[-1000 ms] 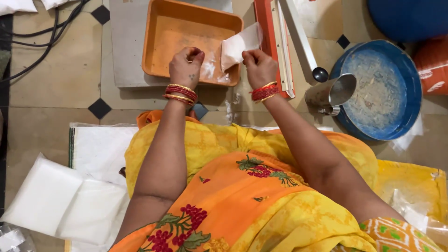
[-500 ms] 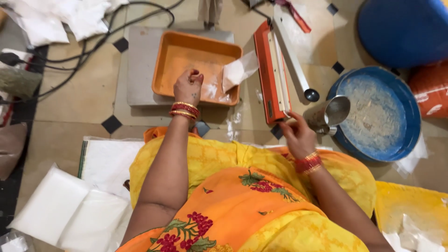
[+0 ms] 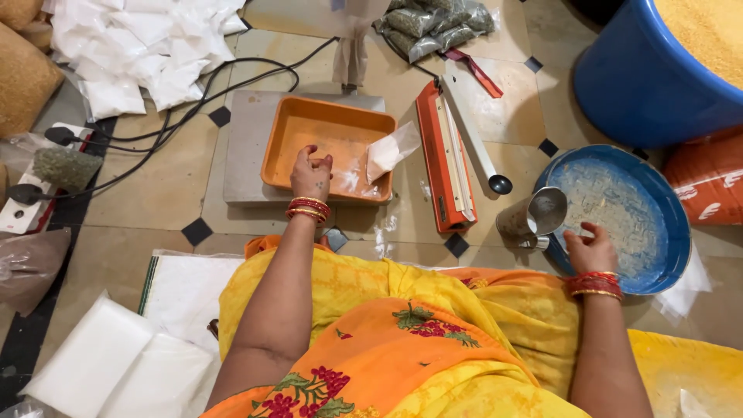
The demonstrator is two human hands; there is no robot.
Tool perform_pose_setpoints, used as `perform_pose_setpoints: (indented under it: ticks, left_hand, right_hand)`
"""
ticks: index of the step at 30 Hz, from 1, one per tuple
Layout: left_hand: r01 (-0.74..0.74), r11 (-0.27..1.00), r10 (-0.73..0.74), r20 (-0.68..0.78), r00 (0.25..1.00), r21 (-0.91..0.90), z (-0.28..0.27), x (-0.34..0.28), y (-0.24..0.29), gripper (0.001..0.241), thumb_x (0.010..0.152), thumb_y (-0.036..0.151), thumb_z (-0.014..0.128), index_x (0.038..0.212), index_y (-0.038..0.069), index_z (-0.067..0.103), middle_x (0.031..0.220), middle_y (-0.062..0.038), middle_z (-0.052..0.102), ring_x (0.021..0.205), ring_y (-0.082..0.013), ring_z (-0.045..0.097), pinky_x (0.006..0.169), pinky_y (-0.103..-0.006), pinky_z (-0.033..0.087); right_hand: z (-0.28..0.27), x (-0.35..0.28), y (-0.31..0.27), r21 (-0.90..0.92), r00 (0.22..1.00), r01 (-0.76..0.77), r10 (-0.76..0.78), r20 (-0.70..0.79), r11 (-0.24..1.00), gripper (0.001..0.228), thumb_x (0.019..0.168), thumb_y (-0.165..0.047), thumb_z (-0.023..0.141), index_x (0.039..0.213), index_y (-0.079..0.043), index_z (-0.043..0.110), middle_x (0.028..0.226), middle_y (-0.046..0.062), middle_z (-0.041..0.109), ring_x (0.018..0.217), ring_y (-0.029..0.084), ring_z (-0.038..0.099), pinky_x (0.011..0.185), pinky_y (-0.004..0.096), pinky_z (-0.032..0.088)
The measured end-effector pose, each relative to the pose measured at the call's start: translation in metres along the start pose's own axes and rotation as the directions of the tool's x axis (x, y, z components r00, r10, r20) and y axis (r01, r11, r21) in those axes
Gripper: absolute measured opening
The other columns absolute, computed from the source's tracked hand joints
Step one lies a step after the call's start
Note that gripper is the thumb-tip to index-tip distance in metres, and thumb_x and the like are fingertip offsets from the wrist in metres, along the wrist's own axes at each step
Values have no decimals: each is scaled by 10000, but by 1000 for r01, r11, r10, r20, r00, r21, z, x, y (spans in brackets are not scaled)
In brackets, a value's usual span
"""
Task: Weighing and sealing small bags of white powder using a scale and heat sealer.
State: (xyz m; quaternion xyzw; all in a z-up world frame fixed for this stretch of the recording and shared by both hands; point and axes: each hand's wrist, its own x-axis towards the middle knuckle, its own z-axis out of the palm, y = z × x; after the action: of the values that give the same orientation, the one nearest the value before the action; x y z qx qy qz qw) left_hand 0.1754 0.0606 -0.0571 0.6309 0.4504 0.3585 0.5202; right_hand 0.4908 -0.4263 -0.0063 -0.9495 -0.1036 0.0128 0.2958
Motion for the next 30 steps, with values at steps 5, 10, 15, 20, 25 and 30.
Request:
perform_pose_setpoints:
  ticks: [5,10,15,20,25,30]
  left_hand:
    - [14,1000,-14,23,1000,-3,3,0,1,457,928,199,724,1321,28,566,874,-110,768,692,-174,750,714,-311,563]
    - [-7,1000,8,57,998,-16,11,-4,-9,460,930,195,735,1327,38,566,902,-106,768,705,-170,753,682,-306,584]
    - [-23,999,26,78,997,-37,8,-8,2,492,928,176,739,1356,33,546,915,-113,767,689,-175,761,665,-306,584]
    - [-11,999,14,85,996,-42,0,-7,4,479,935,175,734,1354,32,553,887,-117,776,687,-168,756,666,-300,583]
    - [24,997,-13,147,989,-73,0,-5,13,464,941,186,733,1343,35,559,890,-111,771,684,-158,744,634,-298,578]
    - [-114,966,175,260,950,-233,5,-25,22,454,1036,231,724,1391,8,549,1037,-107,746,910,-147,680,813,-279,561]
  right_hand:
    - [4,-19,-52,23,986,101,-97,-136,995,456,922,-250,786,1323,-73,662,1093,136,753,974,255,713,850,378,545]
    - [40,-62,-143,525,925,373,-352,-145,765,335,998,-103,738,1310,-38,633,1085,104,703,964,164,678,870,307,574]
    - [96,-109,-277,291,735,498,-576,359,817,745,878,-298,769,1501,-72,428,1092,162,732,904,274,748,781,389,585]
    - [177,-59,-302,102,734,529,-514,443,843,663,831,-381,796,1366,-86,538,962,149,755,868,325,724,775,429,559]
    - [185,-64,-316,118,741,573,-574,349,811,283,962,-368,727,963,-88,772,846,152,741,791,315,724,743,426,558]
    - [81,-112,-327,325,657,697,-751,67,639,280,987,-242,737,827,-13,712,736,133,686,646,280,657,616,386,499]
